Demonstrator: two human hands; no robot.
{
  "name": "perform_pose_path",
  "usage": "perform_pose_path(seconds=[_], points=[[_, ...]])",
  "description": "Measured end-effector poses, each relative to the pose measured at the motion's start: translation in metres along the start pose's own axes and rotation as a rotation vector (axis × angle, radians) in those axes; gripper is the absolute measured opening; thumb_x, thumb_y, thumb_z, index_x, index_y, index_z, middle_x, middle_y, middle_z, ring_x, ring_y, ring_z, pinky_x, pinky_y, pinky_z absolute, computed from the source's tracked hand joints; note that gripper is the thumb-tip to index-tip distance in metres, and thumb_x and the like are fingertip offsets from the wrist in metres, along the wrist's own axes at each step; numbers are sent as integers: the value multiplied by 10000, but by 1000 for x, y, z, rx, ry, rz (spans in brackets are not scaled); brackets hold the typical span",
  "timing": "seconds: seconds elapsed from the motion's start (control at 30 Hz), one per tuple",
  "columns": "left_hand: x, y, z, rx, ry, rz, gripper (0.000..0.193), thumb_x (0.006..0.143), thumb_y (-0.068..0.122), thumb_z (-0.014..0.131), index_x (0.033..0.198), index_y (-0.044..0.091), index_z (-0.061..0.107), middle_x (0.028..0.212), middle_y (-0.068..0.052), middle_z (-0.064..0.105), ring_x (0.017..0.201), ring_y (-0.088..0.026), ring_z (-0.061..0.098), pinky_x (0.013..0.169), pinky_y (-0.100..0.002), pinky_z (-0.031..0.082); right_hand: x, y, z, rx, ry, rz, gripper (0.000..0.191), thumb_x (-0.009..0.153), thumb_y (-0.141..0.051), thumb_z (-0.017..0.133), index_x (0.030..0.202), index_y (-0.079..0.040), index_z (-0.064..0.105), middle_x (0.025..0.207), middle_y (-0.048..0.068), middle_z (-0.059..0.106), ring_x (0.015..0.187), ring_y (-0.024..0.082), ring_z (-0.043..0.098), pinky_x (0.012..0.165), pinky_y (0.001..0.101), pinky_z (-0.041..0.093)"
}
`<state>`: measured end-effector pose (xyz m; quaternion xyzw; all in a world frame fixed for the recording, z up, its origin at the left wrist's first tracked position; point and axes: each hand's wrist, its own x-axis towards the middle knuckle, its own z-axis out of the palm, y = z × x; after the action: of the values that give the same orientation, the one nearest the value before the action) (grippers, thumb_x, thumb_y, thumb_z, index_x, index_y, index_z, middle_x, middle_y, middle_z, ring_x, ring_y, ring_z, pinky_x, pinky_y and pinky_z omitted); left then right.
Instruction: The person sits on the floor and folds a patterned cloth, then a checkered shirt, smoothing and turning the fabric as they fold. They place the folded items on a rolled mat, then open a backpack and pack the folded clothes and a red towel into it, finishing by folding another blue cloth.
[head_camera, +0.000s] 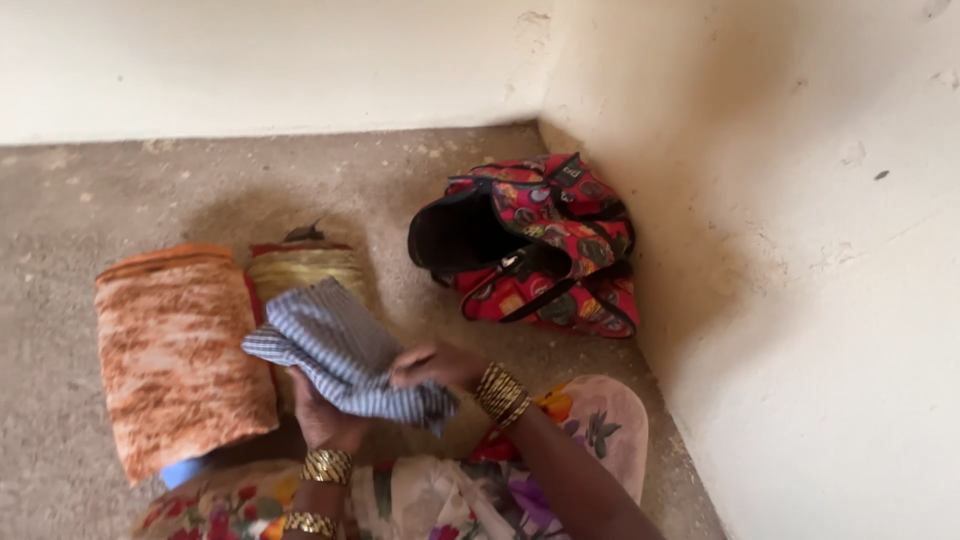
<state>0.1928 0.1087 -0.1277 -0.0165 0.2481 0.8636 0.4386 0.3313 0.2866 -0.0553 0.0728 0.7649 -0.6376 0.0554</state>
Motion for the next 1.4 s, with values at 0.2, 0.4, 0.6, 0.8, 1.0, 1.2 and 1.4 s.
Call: perform_pose_path(seconds=[0.2, 0.4, 0.6, 0.8, 1.0, 1.2, 1.4], points=[[7, 24, -2, 88, -44, 152, 909, 873, 732, 493, 1576, 169, 377, 1577, -77, 455, 1414, -341, 434, 1131, -538, 372, -22, 50, -45, 322, 503, -346, 317, 1036, -299, 611, 1250, -81, 697, 1247, 91, 713, 1128, 207, 683, 1036, 360, 544], [-2, 23, -31, 82, 145, 229, 938, 883, 759, 456, 1592, 153, 362, 1586, -99, 443, 1406, -344, 444, 1106, -532, 398, -19, 87, -42, 290, 850, 134, 369, 997, -336, 635, 1221, -55, 716, 1218, 131, 721, 1108, 259, 669, 985, 384, 520], [-5, 12, -35, 254, 319, -92, 783, 869, 453, 731, 1477, 11, 512, 1435, -151, 600, 1275, -353, 576, 1064, -511, 482, -12, 83, -11, -526, 965, 21, 496, 927, -503, 634, 1134, -66, 741, 1130, 168, 741, 1073, 311, 688, 969, 401, 522], [-3, 8, -27, 268, 371, -132, 795, 839, 425, 751, 1442, -43, 528, 1401, -185, 636, 1226, -370, 625, 995, -514, 531, 11, 83, 30, -827, 868, -137, 616, 835, -551, 810, 1135, -17, 736, 1074, 215, 694, 1034, 364, 642, 920, 508, 474], [-7, 6, -30, 405, 437, -96, 935, 846, 589, 667, 1571, 71, 382, 1550, -144, 457, 1390, -339, 437, 1101, -550, 389, 12, 95, 36, -94, 537, 240, 561, 832, -453, 757, 1155, 5, 736, 992, 127, 752, 920, 245, 706, 850, 400, 569], [0, 4, -27, 246, 253, 18, 895, 912, 666, 530, 1588, 112, 341, 1611, -117, 426, 1393, -302, 478, 1126, -482, 405, 4, 66, 11, 577, 624, -111, 456, 981, -358, 674, 1276, -11, 655, 1164, 52, 726, 1080, 171, 674, 935, 345, 549], [7, 1, -26, 266, 217, -86, 818, 968, 609, 491, 1584, 89, 351, 1591, -119, 443, 1378, -299, 486, 1117, -457, 423, 31, 60, 51, 197, 272, -93, 402, 1052, -322, 673, 1270, 15, 649, 1052, 107, 676, 958, 213, 620, 858, 410, 547]])
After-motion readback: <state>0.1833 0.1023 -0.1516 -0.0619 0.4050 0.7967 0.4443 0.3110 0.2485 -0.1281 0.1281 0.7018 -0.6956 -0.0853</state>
